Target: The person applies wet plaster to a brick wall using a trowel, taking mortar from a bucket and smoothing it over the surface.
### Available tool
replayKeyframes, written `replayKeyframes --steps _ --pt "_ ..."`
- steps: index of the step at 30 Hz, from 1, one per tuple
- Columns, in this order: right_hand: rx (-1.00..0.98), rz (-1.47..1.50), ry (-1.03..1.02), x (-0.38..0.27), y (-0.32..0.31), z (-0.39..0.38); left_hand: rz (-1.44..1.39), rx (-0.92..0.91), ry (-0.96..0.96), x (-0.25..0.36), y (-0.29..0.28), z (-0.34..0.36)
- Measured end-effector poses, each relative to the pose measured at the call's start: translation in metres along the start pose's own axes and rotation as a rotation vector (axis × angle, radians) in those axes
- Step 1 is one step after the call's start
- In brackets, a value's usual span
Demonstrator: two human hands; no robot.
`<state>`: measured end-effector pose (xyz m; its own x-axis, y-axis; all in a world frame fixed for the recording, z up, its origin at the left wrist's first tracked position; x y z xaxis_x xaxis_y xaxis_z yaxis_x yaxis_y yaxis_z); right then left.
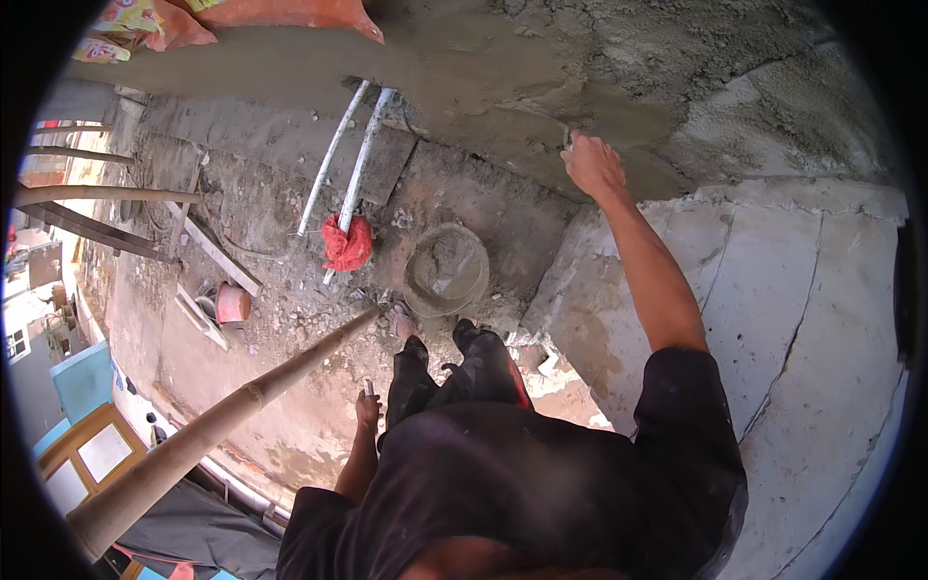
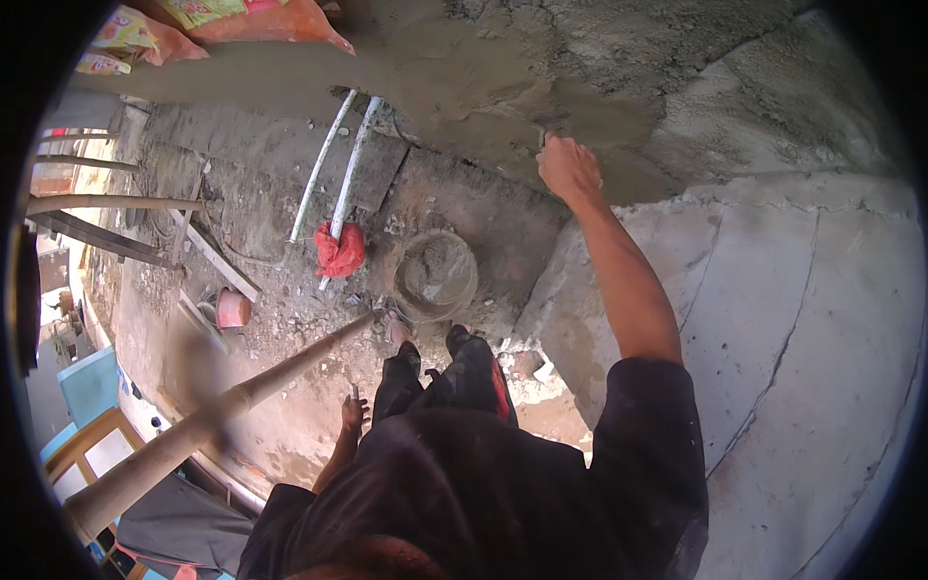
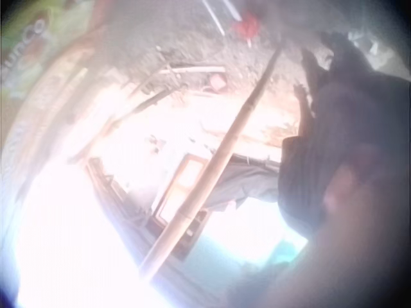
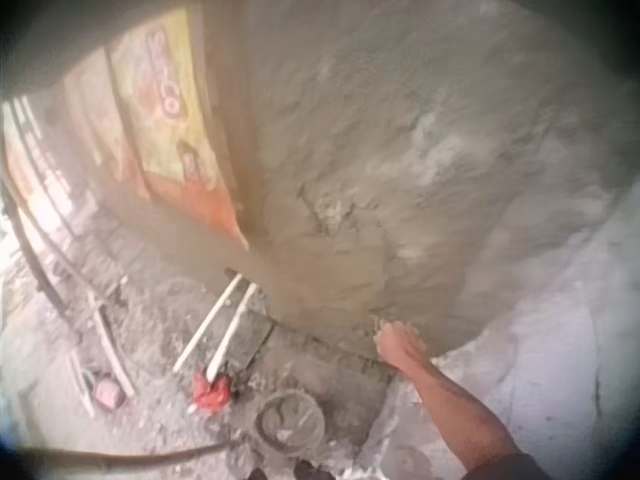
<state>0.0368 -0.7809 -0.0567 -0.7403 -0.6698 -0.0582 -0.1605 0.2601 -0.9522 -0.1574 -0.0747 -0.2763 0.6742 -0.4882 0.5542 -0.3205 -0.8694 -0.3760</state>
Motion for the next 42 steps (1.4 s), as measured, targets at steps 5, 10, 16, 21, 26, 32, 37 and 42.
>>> replayKeyframes --steps 5,10,16,21,26,32,37,42 --pt "0.033 0.315 0.056 0.028 -0.049 -0.006 -0.091 -0.05 0.078 0.029 0.026 0.012" --pt "0.096 0.479 0.098 0.082 -0.085 -0.026 -0.118 -0.071 0.094 0.031 0.037 0.015" --pt "0.223 0.225 0.052 0.102 -0.029 -0.079 0.008 -0.138 0.222 -0.012 0.034 0.038" --pt "0.095 -0.093 0.123 0.084 -0.036 -0.033 -0.122 -0.017 0.092 0.024 0.029 0.023" --pt "0.267 0.179 -0.045 0.034 -0.117 -0.021 -0.091 -0.011 0.017 0.027 0.022 0.026" --pt "-0.19 0.616 0.134 0.065 -0.174 -0.029 -0.148 0.009 0.134 0.041 0.031 0.029" --pt "0.015 0.729 0.262 0.153 -0.188 -0.094 -0.235 0.105 0.15 0.015 0.029 0.024" --pt "0.043 0.456 0.121 0.079 -0.06 -0.132 0.057 0.037 0.287 -0.058 0.021 0.046"
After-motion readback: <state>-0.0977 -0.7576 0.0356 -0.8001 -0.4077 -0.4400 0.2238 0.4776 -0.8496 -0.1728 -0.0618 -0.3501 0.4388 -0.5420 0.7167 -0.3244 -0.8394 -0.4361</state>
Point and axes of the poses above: each hand's wrist, its own z-axis towards the middle knuckle, its own y-axis out of the palm, x = y × z, the point moved 5 cm from there along z, towards the middle knuckle, and after that the axes turned 15 degrees about y, right-handed, at the moved point
